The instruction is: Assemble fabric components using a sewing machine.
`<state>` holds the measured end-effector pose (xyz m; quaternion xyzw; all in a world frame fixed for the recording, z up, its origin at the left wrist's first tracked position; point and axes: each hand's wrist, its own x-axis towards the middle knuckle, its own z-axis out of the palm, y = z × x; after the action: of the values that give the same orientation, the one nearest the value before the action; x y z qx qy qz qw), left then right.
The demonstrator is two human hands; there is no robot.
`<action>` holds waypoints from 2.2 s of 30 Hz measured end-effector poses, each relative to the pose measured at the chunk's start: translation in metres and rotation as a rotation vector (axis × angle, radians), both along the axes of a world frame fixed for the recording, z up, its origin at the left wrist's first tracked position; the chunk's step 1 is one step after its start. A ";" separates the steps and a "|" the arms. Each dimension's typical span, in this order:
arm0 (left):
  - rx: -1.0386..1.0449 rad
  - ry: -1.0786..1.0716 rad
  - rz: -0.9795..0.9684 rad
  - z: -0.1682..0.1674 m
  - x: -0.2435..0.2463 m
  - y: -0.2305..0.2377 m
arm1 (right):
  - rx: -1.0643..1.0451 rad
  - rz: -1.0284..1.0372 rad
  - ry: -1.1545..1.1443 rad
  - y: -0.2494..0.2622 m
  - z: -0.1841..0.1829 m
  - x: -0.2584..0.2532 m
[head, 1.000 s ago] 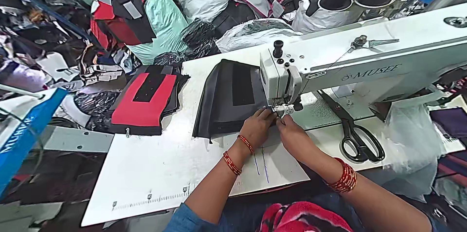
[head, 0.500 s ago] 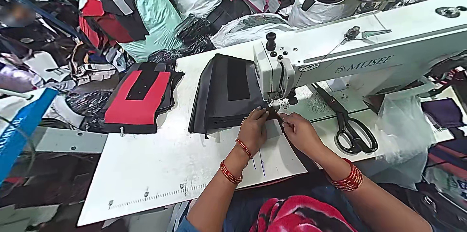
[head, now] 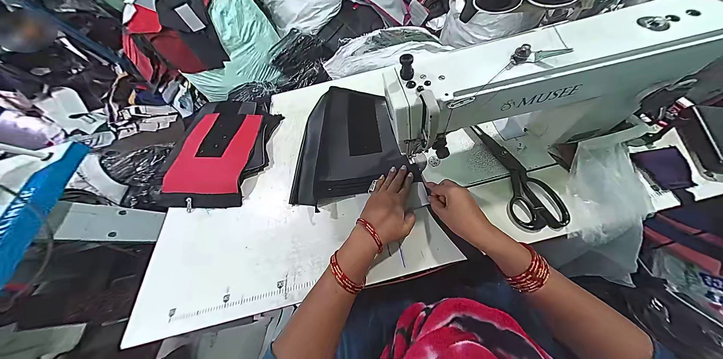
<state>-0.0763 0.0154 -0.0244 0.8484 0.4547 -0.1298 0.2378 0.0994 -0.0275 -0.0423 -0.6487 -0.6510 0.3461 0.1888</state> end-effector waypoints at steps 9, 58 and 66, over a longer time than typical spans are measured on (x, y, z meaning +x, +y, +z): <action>0.133 -0.113 0.020 -0.013 0.000 -0.004 | 0.035 0.064 0.082 -0.001 -0.007 0.009; 0.296 -0.435 -0.063 -0.035 -0.012 0.032 | -0.162 0.184 -0.217 0.041 0.017 -0.021; 0.302 -0.546 -0.044 -0.041 -0.015 0.032 | -0.151 0.176 -0.179 0.041 0.018 -0.019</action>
<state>-0.0918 0.0471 -0.0658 0.8873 0.3696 0.1669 0.2196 0.0804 0.0131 -0.0246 -0.6298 -0.6916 0.3500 0.0494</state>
